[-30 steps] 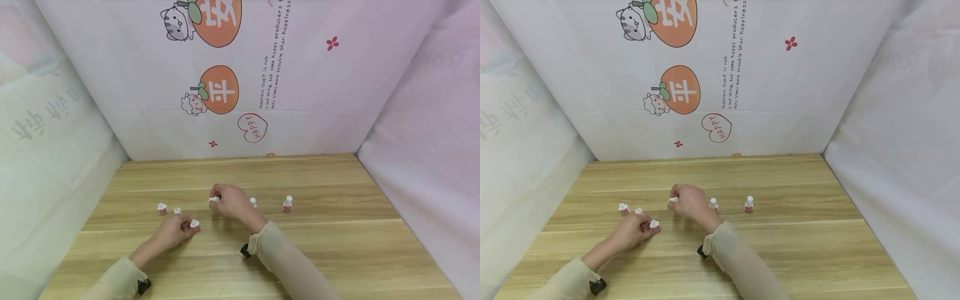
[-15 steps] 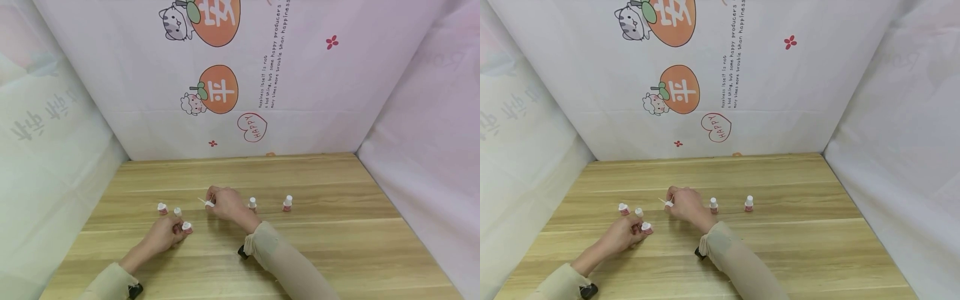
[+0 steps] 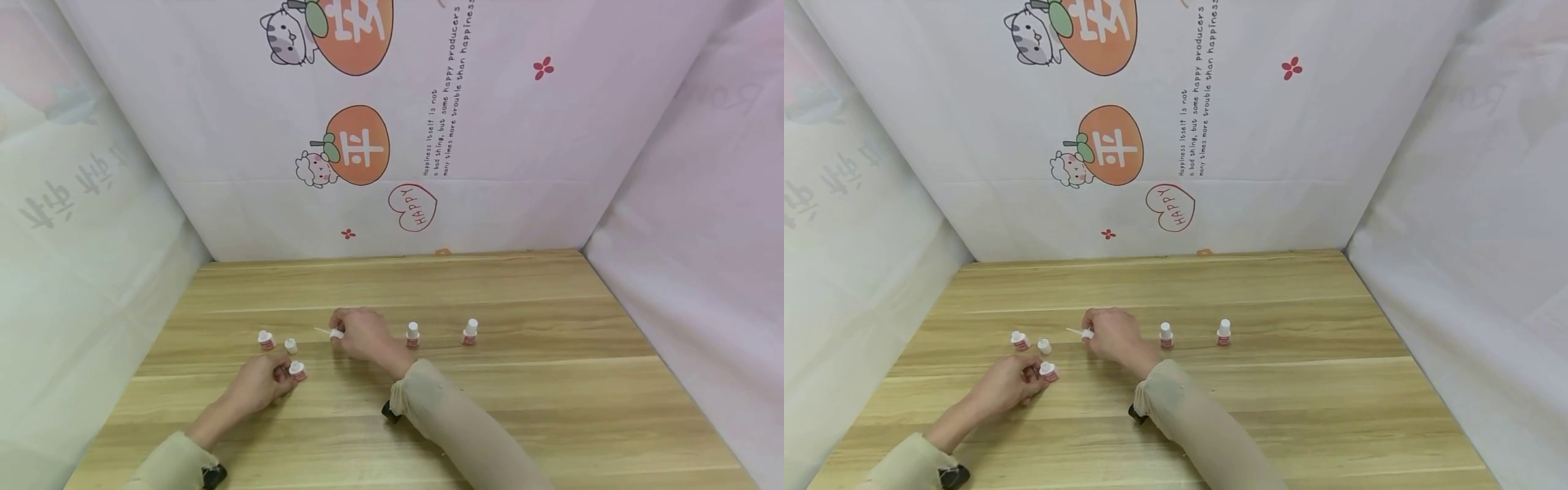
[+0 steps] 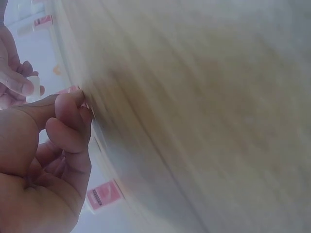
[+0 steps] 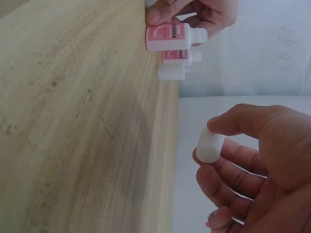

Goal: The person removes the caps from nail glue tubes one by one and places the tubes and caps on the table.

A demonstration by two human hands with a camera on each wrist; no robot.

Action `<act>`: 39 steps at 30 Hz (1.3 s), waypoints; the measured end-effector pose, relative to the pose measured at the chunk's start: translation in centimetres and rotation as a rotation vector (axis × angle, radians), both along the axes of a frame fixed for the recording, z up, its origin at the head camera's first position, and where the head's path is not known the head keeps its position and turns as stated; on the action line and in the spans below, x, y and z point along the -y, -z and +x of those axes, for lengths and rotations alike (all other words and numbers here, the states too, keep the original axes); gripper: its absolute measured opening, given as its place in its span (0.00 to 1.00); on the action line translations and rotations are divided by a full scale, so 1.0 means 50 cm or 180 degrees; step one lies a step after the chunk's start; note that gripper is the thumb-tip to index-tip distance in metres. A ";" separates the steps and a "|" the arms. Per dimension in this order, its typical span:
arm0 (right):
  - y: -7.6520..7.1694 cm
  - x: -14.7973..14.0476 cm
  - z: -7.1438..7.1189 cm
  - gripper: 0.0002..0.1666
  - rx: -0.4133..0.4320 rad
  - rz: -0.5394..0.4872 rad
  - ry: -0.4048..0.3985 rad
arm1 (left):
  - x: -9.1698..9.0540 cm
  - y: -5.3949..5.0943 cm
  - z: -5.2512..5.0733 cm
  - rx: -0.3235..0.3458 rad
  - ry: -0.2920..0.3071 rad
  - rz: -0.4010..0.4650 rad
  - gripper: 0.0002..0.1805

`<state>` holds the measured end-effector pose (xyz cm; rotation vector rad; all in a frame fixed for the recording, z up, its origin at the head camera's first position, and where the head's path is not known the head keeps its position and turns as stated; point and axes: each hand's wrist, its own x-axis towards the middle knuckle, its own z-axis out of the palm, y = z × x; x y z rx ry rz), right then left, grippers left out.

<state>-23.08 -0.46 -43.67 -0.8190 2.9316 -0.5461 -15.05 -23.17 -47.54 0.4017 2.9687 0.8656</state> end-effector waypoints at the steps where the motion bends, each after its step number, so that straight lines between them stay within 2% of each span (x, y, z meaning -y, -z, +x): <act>1: 0.001 0.003 -0.001 0.08 0.0012 0.0005 -0.0002 | 0.002 0.000 0.001 0.0008 0.0012 0.0010 0.09; 5: 0.004 0.013 -0.004 0.07 -0.0022 0.0078 -0.0042 | 0.008 -0.001 0.004 0.0037 -0.0013 0.0021 0.10; 9: 0.005 0.025 -0.009 0.08 -0.0121 0.0132 -0.0097 | 0.014 -0.002 0.004 0.0079 -0.0154 -0.0032 0.10; 14: 0.006 0.040 -0.016 0.07 0.0026 0.0022 -0.0062 | 0.020 -0.004 0.003 0.0115 -0.0301 -0.0094 0.09; 22: 0.011 0.060 -0.024 0.09 0.0089 0.0073 -0.0128 | 0.033 -0.002 0.000 0.0124 -0.0356 -0.0126 0.10; 30: 0.016 0.083 -0.029 0.10 0.0315 -0.0125 -0.0059 | 0.045 0.000 -0.003 0.0092 -0.0439 -0.0158 0.11; 39: 0.028 0.099 -0.037 0.09 0.0242 -0.0085 -0.0015 | 0.055 -0.003 -0.004 0.0084 -0.0453 -0.0218 0.12</act>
